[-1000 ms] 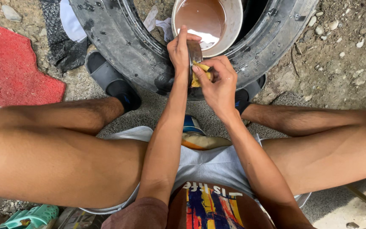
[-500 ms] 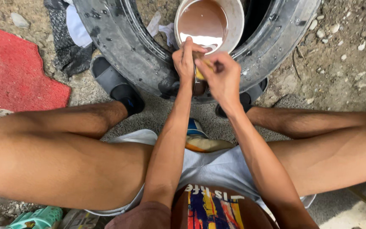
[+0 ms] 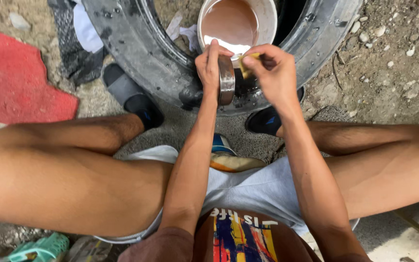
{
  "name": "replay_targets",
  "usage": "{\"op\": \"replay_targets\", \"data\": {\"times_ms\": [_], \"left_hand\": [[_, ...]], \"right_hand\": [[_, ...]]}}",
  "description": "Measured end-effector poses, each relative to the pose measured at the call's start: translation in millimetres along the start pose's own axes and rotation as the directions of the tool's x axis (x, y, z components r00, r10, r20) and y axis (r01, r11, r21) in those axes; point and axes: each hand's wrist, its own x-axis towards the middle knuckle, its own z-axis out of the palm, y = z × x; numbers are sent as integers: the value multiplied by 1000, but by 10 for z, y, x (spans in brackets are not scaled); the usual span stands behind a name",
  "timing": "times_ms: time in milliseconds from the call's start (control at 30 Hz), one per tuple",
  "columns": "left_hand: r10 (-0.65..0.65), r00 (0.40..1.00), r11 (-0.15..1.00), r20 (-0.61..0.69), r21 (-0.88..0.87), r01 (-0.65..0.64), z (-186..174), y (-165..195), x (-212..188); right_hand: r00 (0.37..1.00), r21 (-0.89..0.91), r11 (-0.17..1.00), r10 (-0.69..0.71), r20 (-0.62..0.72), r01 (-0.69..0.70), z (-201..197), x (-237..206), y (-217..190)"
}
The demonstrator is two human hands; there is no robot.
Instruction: The person sits on the ground and uses a yellow sponge to scrub a small metal object with water from a white bucket. They repeatedly dip the sponge into the bucket and scrub the object's surfaces.
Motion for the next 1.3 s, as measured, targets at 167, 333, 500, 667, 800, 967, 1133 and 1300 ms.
{"op": "replay_targets", "data": {"times_ms": [167, 333, 500, 667, 800, 967, 1133, 1300], "left_hand": [[32, 999, 997, -1, -73, -32, -16, -30, -10], [-70, 997, 990, -43, -128, 64, 10, -65, 12], [-24, 997, 993, -67, -116, 16, 6, -102, 8], [-58, 990, 997, -126, -64, 51, 39, -110, -53], [-101, 986, 986, -132, -142, 83, 57, -83, -48], [125, 990, 992, -59, 38, -123, 36, -79, -68], [-10, 988, 1000, -156, -19, 7, 52, -81, -84], [-9, 994, 997, -113, -73, 1, 61, -56, -103]], "right_hand": [[998, 59, 998, 34, -50, -31, -68, -129, -85], [970, 35, 982, 191, -151, -188, 356, -341, -62], [952, -194, 969, -198, -235, 153, 601, -404, 2], [942, -306, 947, -190, -277, 101, 626, 14, -45], [922, -434, 878, -319, -219, 201, 639, -50, -124], [945, -406, 904, -240, -224, 133, 591, -270, -112], [939, -495, 857, -276, -207, 143, 612, 101, -37], [950, -422, 900, -218, -222, 108, 618, -151, -74]]}}
